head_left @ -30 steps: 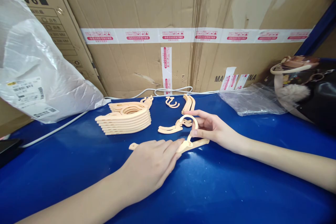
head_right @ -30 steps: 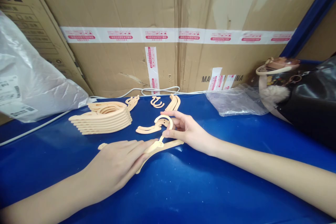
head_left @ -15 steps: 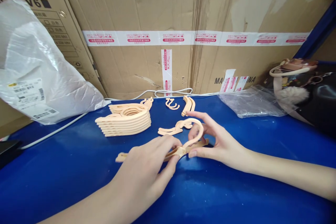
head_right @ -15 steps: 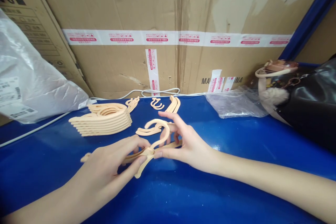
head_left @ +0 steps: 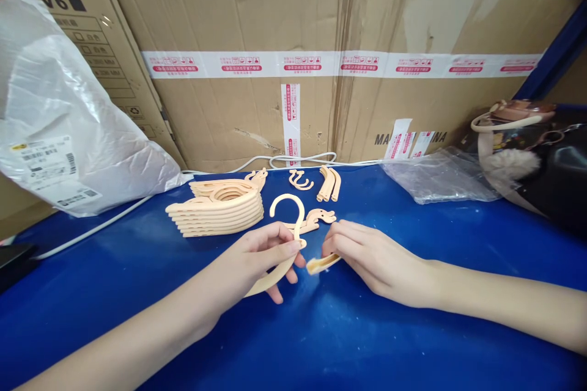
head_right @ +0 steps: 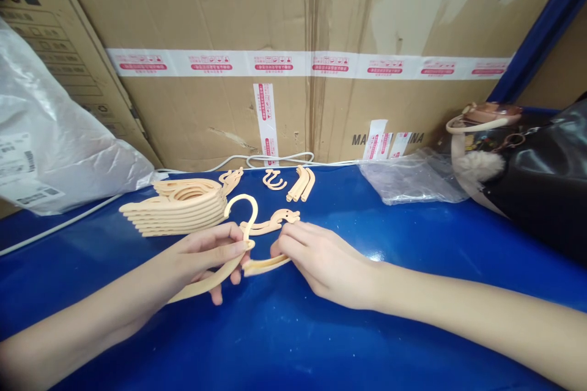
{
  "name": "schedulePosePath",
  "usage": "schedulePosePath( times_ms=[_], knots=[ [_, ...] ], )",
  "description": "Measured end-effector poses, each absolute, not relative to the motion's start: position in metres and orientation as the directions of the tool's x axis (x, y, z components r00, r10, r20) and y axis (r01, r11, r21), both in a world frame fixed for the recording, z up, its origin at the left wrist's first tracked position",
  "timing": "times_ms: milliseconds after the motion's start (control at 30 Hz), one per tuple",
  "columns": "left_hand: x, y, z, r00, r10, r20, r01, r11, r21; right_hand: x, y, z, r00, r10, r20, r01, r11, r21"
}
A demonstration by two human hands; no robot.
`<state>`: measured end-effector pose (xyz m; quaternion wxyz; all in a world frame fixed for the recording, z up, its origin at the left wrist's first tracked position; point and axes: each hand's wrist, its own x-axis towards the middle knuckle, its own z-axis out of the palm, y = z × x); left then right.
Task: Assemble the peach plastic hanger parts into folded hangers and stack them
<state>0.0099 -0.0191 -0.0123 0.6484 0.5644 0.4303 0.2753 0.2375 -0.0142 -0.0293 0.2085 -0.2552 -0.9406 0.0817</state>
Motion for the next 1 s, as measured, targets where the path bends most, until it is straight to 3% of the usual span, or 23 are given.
schedulePosePath(
  times_ms=[267, 667, 1000],
  knots=[
    [0.0073, -0.0213, -0.0113, 0.516, 0.797, -0.313, 0.054, 0.334, 0.941, 0.2411, -0.0187, -0.0294, -0.699, 0.613, 0.368, 0.473, 0.782, -0.405],
    [0.008, -0.0241, -0.0044, 0.42, 0.833, -0.36, 0.003, 0.396, 0.918, 0.2386, -0.0178, -0.0317, -0.735, 0.519, 0.436, 0.517, 0.845, -0.135],
    [0.0009, -0.0258, -0.0086, 0.553, 0.749, -0.365, 0.066, 0.398, 0.915, 0.2374, -0.018, -0.0303, -0.733, 0.489, 0.473, 0.543, 0.84, -0.027]
  ],
)
